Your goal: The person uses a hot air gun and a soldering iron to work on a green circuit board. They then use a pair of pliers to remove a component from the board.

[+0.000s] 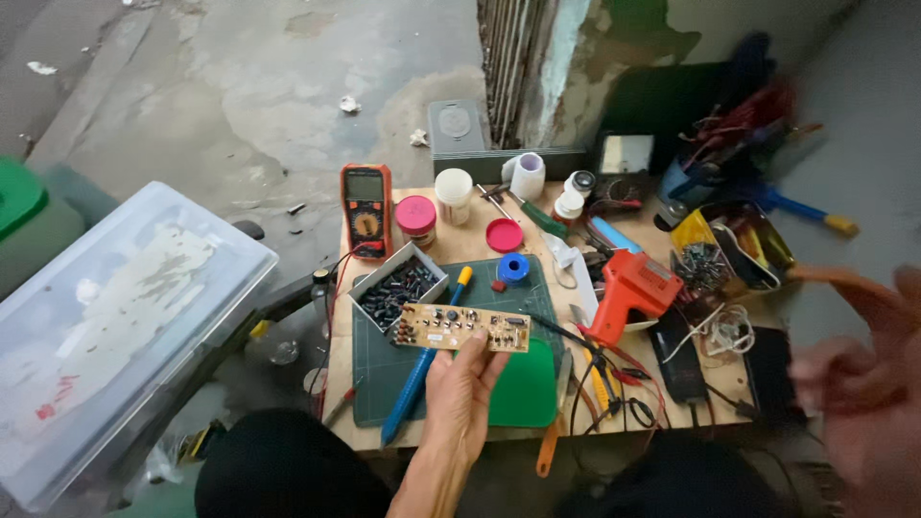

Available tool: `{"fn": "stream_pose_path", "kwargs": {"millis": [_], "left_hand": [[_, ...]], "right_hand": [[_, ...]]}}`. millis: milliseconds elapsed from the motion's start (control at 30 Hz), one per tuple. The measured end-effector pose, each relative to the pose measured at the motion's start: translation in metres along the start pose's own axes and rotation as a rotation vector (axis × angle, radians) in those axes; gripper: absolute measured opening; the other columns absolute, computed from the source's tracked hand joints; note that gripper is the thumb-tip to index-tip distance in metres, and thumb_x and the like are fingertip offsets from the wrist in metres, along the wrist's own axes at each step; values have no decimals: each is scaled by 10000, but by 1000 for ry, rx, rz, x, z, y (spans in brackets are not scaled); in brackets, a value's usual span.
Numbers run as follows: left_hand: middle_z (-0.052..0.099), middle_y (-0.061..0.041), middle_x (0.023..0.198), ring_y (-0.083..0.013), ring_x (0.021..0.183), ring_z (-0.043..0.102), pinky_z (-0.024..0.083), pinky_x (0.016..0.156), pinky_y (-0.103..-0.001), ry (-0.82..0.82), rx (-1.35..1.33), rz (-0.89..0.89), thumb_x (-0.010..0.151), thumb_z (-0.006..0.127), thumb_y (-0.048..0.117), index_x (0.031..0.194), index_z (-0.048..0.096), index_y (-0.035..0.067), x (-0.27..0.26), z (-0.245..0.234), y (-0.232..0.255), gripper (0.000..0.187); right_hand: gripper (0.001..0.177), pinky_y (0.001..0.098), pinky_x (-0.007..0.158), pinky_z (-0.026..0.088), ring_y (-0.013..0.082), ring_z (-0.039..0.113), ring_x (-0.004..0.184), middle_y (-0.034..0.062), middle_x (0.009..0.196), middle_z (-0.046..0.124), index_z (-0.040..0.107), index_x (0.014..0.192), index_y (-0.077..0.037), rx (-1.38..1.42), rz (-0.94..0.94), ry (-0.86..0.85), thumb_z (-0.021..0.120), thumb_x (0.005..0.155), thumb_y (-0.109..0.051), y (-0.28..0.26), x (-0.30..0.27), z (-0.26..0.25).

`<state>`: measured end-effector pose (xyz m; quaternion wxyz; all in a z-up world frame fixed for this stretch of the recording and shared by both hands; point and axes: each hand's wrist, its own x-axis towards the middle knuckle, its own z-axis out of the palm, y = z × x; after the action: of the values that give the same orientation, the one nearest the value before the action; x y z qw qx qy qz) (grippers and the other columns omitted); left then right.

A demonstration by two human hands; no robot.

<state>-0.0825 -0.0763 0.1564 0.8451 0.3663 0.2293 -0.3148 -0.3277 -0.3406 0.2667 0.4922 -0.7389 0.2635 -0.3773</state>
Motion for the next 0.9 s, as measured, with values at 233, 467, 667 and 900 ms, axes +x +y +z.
{"fn": "stream_pose_path", "kwargs": {"millis": [233,467,667,900], "left_hand": [[808,-118,1123,-244,1053,782,648,931,-409,-68,-8,44,1002,765,109,1304,676,76,-8,-11,2,316],[795,-72,1033,-207,984,778,670,895,-404,27,-101,14,987,813,75,1127,699,104,-2,-49,2,183],[825,-151,1204,-243,1036,772,648,880,-374,62,-151,-35,988,753,76,1315,709,41,-11,-48,19,332],[822,-101,1307,-259,1158,795,630,960,-481,-39,187,24,1004,689,215,1510,582,148,-13,-71,31,521]], "right_hand": [[441,409,426,243,369,455,673,320,1075,709,663,1517,-7,173,831,65,423,1170,-136,-74,-46,134],[348,710,1022,568,604,763,1163,501,1308,792,672,1150,152,513,1188,-139,524,1119,-161,-24,-106,187],[330,764,951,633,559,793,885,400,1029,787,671,1319,32,790,780,-275,529,1096,-166,-5,-118,185],[530,428,604,466,372,655,689,371,850,802,870,1176,194,140,1044,-534,603,1088,-256,0,-123,193]]}}
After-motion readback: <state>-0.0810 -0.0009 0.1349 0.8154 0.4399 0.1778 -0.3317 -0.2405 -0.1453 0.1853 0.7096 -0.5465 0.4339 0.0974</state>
